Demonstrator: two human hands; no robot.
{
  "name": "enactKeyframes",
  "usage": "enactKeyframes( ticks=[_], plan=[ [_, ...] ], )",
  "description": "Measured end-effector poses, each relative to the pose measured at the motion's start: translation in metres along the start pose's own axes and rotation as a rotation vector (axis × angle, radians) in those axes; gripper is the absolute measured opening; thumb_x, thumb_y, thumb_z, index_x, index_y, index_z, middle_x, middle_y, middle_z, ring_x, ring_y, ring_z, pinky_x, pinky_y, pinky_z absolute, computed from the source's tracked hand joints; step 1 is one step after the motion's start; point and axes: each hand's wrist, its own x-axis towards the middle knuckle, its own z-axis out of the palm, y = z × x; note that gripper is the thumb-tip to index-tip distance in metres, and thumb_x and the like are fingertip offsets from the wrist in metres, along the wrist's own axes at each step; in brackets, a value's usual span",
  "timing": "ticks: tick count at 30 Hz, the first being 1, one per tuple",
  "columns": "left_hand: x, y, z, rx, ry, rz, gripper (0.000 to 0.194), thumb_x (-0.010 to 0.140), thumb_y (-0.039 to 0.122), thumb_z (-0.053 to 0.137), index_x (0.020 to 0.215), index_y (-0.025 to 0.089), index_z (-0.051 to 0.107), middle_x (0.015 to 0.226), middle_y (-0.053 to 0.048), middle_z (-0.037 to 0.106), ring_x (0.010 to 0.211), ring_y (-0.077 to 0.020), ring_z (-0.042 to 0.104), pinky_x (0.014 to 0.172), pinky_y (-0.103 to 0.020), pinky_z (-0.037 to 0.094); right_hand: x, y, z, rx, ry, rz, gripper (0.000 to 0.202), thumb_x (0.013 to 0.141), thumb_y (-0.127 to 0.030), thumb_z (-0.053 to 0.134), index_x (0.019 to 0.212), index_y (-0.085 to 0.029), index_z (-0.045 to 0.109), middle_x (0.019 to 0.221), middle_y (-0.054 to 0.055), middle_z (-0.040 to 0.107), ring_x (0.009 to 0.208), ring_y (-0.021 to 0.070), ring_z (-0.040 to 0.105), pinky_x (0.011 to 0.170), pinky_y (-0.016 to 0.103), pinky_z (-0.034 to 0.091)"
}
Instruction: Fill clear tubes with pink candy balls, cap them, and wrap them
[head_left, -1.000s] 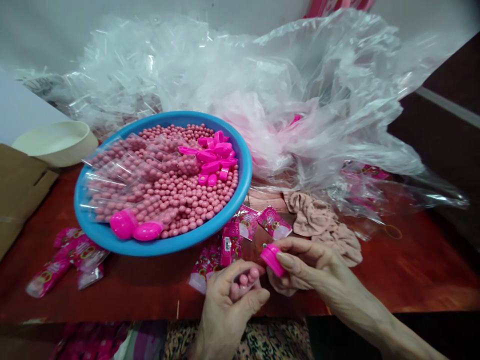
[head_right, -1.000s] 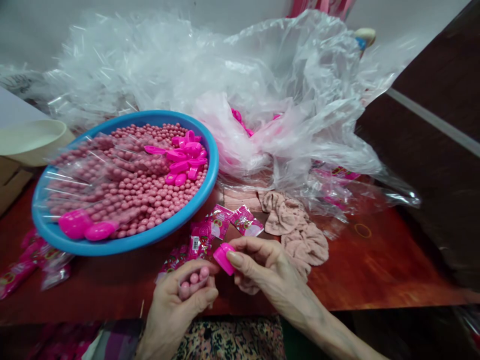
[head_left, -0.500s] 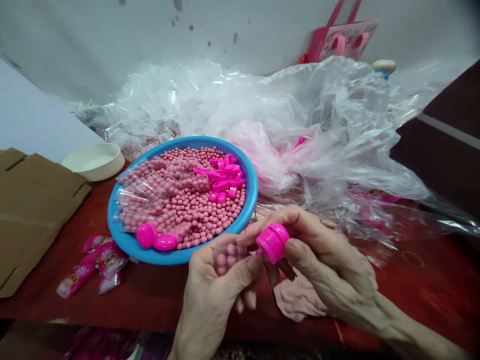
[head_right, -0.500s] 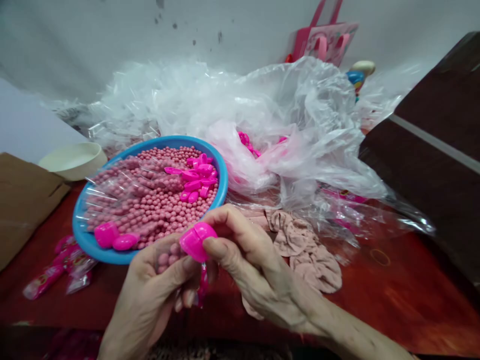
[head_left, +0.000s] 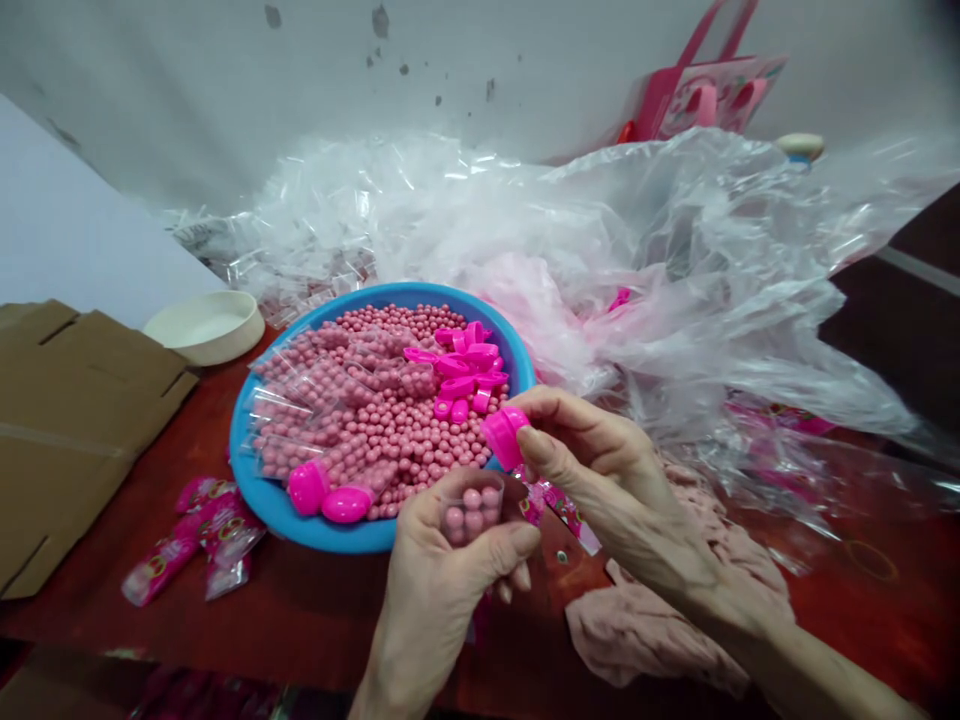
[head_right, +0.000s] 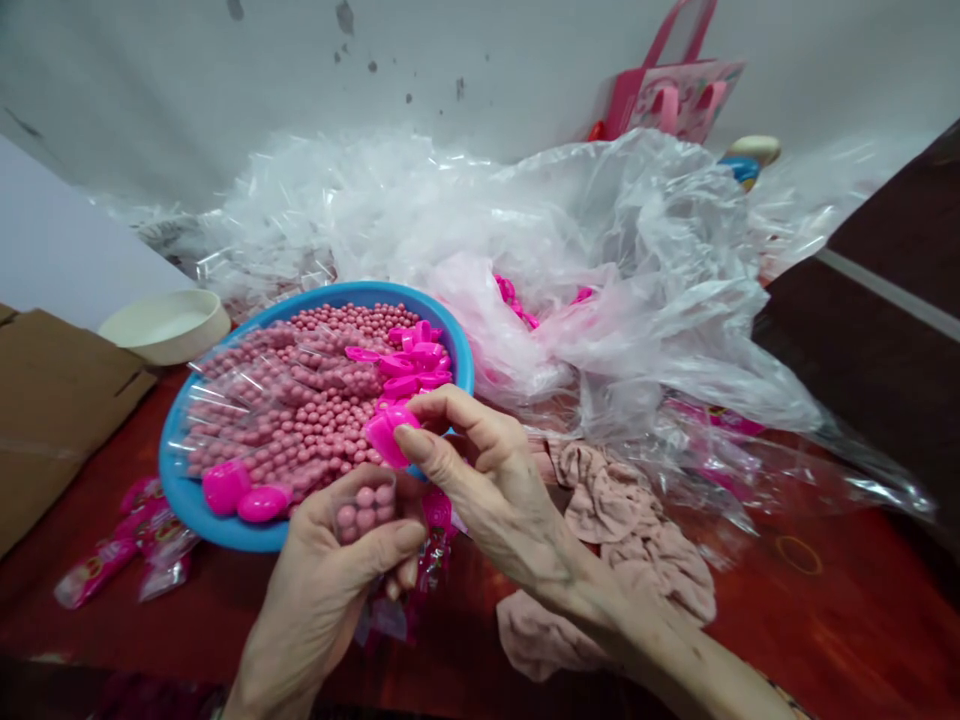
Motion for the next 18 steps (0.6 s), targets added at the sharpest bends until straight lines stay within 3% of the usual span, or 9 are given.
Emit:
enactKeyframes(
  ticks=[3,6,10,12,16,18],
  plan=[
    [0.001,-0.003,0.002,0.006,0.015,0.046,0.012,0.066,0.011,0.074,0.072,0.015,0.064,0.051,0.008,0.053,0.043,-0.0031,0.047,0.041,-0.012,0.04,-0.002,-0.009,0.003,-0.021,-0.101,0.031,0.012,0.087,-0.031,0.058,0.084,-0.019,0.059,0.072,-0.002,0.056,0.062,0.0089,0.053,0.054,0.019,0.043],
    [0.001,-0.002,0.004,0.026,0.023,0.108,0.012,0.062,0.007,0.075,0.063,0.014,0.065,0.05,0.009,0.044,0.046,-0.0016,0.038,0.044,-0.01,0.037,-0.005,-0.014,0.001,-0.235,-0.171,-0.056,0.013,0.09,-0.028,0.053,0.085,-0.019,0.061,0.077,0.001,0.06,0.071,0.0128,0.057,0.064,0.023,0.046],
    [-0.004,-0.003,0.004,0.049,0.015,0.121,0.013,0.06,0.01,0.077,0.07,0.016,0.071,0.058,0.006,0.056,0.054,-0.0048,0.047,0.052,-0.013,0.043,-0.014,-0.013,-0.008,-0.585,-0.253,-0.226,0.009,0.092,-0.018,0.049,0.094,-0.02,0.057,0.087,0.003,0.061,0.08,0.014,0.057,0.071,0.025,0.043],
    [-0.006,-0.006,0.003,0.072,0.03,0.093,0.013,0.058,0.012,0.078,0.066,0.015,0.069,0.057,0.005,0.056,0.052,-0.0048,0.045,0.049,-0.013,0.04,-0.018,-0.009,-0.015,-0.696,-0.301,-0.25,0.013,0.09,-0.014,0.049,0.099,-0.022,0.055,0.093,0.002,0.061,0.085,0.0149,0.057,0.075,0.026,0.042],
    [-0.009,-0.01,0.002,0.131,-0.007,0.016,0.014,0.058,0.017,0.078,0.06,0.014,0.064,0.046,0.007,0.044,0.041,-0.0031,0.035,0.039,-0.014,0.03,-0.023,-0.001,-0.028,-0.686,-0.443,-0.19,0.019,0.086,-0.013,0.053,0.101,-0.024,0.053,0.096,0.003,0.062,0.087,0.0172,0.057,0.078,0.028,0.044],
    [-0.01,-0.01,0.002,0.115,-0.063,-0.008,0.014,0.058,0.018,0.078,0.062,0.014,0.066,0.046,0.008,0.043,0.041,-0.0035,0.034,0.039,-0.015,0.03,-0.026,-0.001,-0.031,-0.653,-0.429,-0.137,0.014,0.084,-0.014,0.054,0.095,-0.024,0.056,0.09,0.003,0.063,0.079,0.0171,0.057,0.074,0.028,0.046]
  ],
)
